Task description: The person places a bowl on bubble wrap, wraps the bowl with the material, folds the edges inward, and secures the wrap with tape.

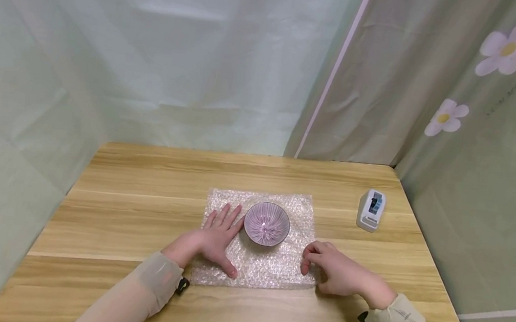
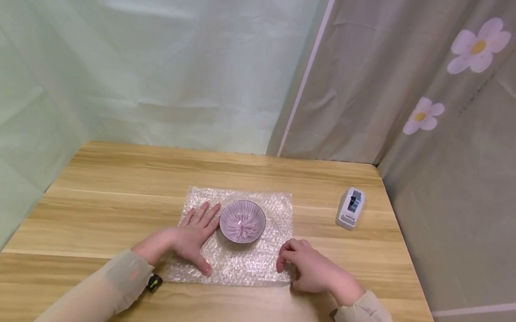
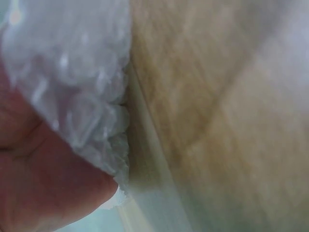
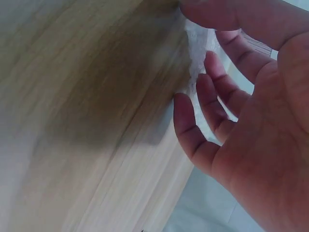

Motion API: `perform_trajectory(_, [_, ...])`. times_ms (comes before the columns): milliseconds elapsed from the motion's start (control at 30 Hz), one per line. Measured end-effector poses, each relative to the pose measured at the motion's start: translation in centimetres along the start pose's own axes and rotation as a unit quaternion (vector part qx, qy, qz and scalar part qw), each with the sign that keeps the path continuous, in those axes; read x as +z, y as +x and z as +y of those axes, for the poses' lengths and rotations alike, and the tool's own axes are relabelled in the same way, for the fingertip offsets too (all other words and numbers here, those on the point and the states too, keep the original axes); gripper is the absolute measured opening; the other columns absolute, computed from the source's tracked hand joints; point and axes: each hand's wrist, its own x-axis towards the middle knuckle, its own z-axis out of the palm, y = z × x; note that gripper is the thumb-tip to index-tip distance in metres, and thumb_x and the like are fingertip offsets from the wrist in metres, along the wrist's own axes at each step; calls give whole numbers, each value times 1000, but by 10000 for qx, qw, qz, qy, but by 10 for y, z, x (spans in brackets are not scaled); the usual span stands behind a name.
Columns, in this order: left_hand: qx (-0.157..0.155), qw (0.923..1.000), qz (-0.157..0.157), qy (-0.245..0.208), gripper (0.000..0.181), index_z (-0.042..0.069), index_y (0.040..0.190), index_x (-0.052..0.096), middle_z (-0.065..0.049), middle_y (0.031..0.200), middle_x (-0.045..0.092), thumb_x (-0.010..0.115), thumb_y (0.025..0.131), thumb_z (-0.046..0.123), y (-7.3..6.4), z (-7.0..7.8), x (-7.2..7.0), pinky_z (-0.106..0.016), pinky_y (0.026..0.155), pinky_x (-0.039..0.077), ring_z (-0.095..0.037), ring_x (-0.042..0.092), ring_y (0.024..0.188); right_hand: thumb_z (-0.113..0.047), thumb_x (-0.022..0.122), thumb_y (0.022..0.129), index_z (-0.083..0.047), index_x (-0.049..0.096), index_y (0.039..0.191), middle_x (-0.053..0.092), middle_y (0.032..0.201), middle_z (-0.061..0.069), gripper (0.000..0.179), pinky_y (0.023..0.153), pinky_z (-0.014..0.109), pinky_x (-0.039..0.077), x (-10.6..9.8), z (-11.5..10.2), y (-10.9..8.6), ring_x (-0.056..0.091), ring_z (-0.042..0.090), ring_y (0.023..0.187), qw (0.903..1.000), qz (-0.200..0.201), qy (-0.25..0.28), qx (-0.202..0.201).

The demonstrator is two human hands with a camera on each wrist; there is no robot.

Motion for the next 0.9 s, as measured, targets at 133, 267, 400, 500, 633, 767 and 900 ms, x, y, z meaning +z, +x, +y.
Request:
perform_trajectory(133, [18,10000,32,19,158,4,171,6,-17,174,-26,89,60,79,1,-1,2,-67,122,-18,-44,-30,156,-1,84,63,-31,65,89,58,128,-4,44,106,49,48,-1,3,-1,52,22,120,10000,-66,-22,-69])
perform_trajectory(267, [-27,10000,-4,31,157,3,171,6,-17,175,-26,89,61,78,0,1,0,-66,123,-17,-44,-29,157,-8,87,75,-34,71,85,59,131,-3,31,108,49,47,-2,5,-2,53,22,121,9999,-137,36,-81])
perform_trajectory(400, [-119,9998,-66,150,154,2,171,7,-19,175,-24,92,63,73,-3,6,-5,-65,124,-16,-45,-28,157,-13,86,84,-34,74,84,60,130,-1,25,108,49,47,-2,7,-1,53,22,121,9998,-92,98,-148])
perform_trajectory(500, [-91,9997,-58,200,153,2,171,7,-18,175,-24,92,64,71,-2,7,-5,-65,123,-17,-45,-28,157,-12,83,90,-32,70,87,63,127,-2,23,104,46,50,-3,8,0,55,20,117,9996,53,180,-231])
perform_trajectory(633, [24,9999,20,136,155,2,170,6,-17,174,-26,91,62,74,0,2,-2,-65,122,-19,-44,-30,156,-12,79,94,-28,66,93,67,121,-5,21,96,39,53,-4,12,1,58,15,110,9985,246,371,-320])
perform_trajectory(767, [-103,9997,-32,197,156,3,171,6,-15,174,-27,89,61,76,2,1,-1,-63,124,-18,-41,-31,156,-13,87,85,-27,69,97,66,121,-9,26,99,40,52,-1,16,3,59,14,110,9985,223,415,-263])
perform_trajectory(900, [-112,9997,-63,228,156,3,171,6,-16,174,-27,90,61,76,3,0,1,-64,123,-19,-42,-31,156,-11,90,79,-30,72,92,65,122,-8,29,103,43,50,2,17,4,58,15,114,9990,165,397,-155])
